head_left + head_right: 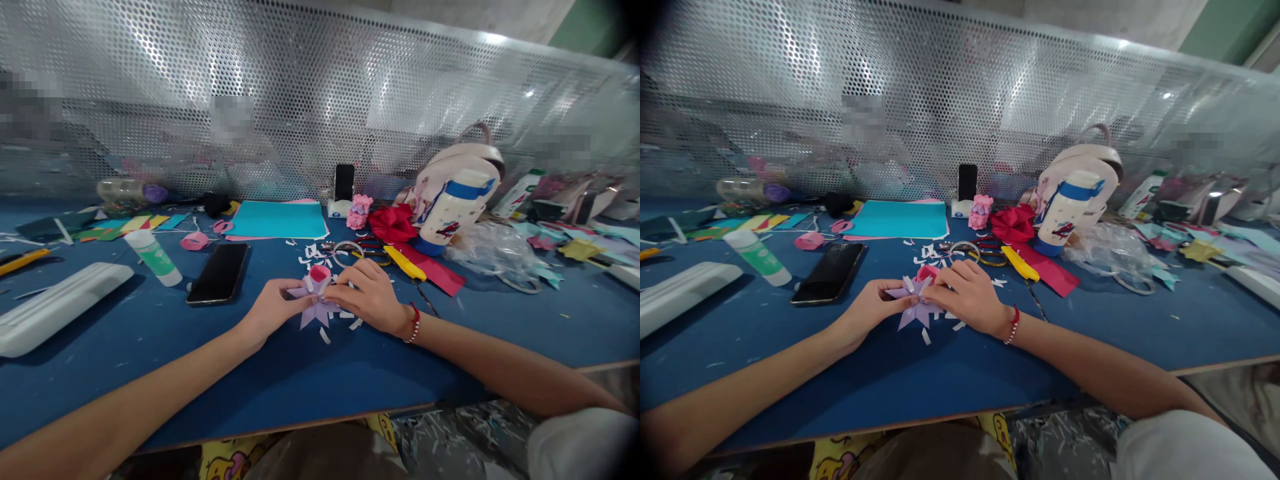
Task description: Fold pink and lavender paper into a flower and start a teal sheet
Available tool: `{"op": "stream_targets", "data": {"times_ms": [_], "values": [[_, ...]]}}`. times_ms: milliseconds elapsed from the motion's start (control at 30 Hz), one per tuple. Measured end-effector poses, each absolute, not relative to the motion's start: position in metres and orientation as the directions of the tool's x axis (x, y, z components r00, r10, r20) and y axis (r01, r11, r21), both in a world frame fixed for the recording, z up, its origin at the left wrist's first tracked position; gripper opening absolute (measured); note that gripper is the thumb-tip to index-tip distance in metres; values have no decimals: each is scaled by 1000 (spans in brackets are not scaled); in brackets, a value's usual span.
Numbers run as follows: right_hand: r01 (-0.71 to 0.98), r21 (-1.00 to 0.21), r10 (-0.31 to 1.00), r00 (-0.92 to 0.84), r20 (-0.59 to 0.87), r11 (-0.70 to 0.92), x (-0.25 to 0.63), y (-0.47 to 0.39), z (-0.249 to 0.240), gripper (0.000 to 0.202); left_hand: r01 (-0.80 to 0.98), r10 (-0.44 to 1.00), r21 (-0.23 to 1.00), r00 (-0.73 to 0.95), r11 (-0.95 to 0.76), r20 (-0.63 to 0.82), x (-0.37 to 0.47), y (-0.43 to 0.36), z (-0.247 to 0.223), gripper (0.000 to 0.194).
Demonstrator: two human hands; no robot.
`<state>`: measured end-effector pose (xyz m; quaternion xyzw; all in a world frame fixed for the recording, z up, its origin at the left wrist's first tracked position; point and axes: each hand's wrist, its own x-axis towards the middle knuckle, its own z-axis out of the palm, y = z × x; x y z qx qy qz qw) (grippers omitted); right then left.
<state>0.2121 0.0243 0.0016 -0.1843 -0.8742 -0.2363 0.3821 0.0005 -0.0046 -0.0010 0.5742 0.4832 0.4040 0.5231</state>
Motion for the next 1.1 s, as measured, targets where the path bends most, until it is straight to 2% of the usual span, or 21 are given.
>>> {"op": "stream_targets", "data": {"times_ms": [100, 233, 367, 467, 667, 867, 1100], "values": [[512, 335, 117, -664, 739, 791, 211, 24, 2, 9, 125, 978, 992, 204, 20, -45, 1, -5, -1, 39], [526, 409, 145, -727, 671, 746, 209, 21, 4, 14, 121, 977, 993, 212, 1, -27, 1, -5, -2, 39], [546, 275, 237, -688, 686, 791, 211, 20, 4, 25, 131, 978, 991, 207, -28, 1, 3, -6, -5, 38], [528, 207, 226, -640, 735, 823, 214, 20, 4, 21, 145, 979, 988, 203, -58, 27, 5, -7, -6, 36], [491, 293, 56, -579, 814, 820, 216, 21, 7, 12, 173, 983, 983, 184, -59, 27, 5, -8, -6, 35], [496, 293, 102, -624, 774, 817, 215, 19, 11, 11, 96, 981, 995, 193, -28, 9, 6, -9, -2, 34], [490, 292, 92, -619, 780, 822, 217, 22, 11, 12, 35, 982, 999, 187, -2, -5, 6, -10, 0, 31]]}}
